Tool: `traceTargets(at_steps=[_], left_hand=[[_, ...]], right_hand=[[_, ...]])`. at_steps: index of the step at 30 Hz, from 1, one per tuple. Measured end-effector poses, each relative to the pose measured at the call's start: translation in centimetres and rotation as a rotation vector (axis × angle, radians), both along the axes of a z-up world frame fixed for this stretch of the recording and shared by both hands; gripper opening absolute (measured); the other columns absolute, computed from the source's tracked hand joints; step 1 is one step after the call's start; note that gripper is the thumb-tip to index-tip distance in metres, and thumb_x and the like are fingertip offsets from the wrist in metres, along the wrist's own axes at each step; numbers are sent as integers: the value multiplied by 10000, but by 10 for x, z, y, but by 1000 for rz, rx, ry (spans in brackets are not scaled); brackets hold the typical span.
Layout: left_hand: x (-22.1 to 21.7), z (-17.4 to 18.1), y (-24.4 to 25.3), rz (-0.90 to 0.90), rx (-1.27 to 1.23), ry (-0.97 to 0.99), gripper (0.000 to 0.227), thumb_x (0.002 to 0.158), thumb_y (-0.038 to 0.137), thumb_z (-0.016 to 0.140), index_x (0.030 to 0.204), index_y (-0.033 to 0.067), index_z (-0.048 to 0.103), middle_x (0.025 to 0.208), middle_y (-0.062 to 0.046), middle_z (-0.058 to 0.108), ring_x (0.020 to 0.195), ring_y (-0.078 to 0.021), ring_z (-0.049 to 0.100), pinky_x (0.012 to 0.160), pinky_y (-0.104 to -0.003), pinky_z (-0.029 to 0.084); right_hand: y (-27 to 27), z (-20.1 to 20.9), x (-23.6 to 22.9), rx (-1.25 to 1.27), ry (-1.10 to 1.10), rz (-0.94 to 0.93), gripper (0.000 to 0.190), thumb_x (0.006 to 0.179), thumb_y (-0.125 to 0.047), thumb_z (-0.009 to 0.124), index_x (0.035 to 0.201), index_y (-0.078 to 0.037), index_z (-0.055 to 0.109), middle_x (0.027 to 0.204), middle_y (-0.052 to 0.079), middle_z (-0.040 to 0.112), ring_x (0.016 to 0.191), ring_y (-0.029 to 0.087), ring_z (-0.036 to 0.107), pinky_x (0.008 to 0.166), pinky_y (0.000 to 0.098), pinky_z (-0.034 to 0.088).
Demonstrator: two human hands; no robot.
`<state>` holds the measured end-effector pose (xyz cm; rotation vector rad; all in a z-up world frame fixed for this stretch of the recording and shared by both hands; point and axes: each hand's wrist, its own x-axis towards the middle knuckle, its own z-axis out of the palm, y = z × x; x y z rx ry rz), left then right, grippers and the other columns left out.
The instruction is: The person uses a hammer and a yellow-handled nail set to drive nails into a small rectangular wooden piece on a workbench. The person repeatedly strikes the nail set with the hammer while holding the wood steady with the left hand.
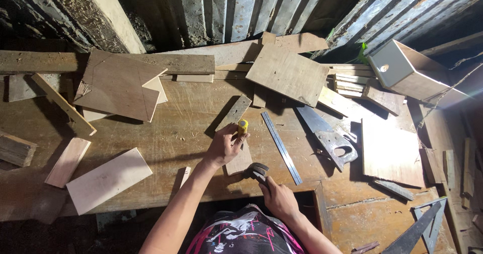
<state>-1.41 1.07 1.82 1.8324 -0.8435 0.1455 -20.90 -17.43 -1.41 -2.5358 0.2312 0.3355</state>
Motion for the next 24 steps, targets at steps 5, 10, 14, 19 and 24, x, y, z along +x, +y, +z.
traceTargets(at_steps=[5, 10, 14, 19, 24], left_hand=[[-6, 8, -1, -8, -19, -40, 197, 1009, 214, 664, 979, 18, 664, 903, -109, 705, 805, -234, 697, 688, -357, 566], [-13, 14, -4, -52, 105, 224, 200, 990, 242, 662, 1011, 47, 698, 905, -98, 714, 733, -224, 711, 634, -349, 577], [-15, 14, -4, -104, 39, -11, 160, 1016, 191, 634, 1031, 72, 739, 1021, -108, 752, 872, -240, 755, 724, -347, 621], [-17, 15, -5, -105, -19, -8, 182, 972, 188, 706, 1082, 44, 729, 1044, -115, 756, 945, -288, 743, 801, -385, 604], [-18, 21, -4, -109, 14, 105, 164, 939, 153, 700, 1068, 70, 756, 1043, -102, 755, 946, -280, 746, 799, -375, 602]], right_hand=[[-2, -7, -1, 6, -20, -7, 304, 990, -361, 560, 1070, -70, 591, 626, 243, 667, 623, 470, 667, 588, 573, 514], [-4, 12, 1, 32, 47, -25, 304, 1001, -358, 588, 1059, -61, 621, 604, 204, 673, 573, 412, 689, 548, 510, 520], [-3, 65, 12, 131, -207, -173, 246, 904, -229, 663, 1086, -77, 728, 570, 178, 668, 488, 348, 697, 506, 451, 525], [-19, 154, 39, 82, -846, -26, 238, 943, -62, 562, 1149, -47, 681, 1101, 162, 720, 1012, 335, 698, 888, 408, 556], [-13, 206, 64, 91, -681, -39, 246, 947, -84, 606, 1171, -33, 693, 954, 212, 731, 850, 377, 728, 735, 432, 569]])
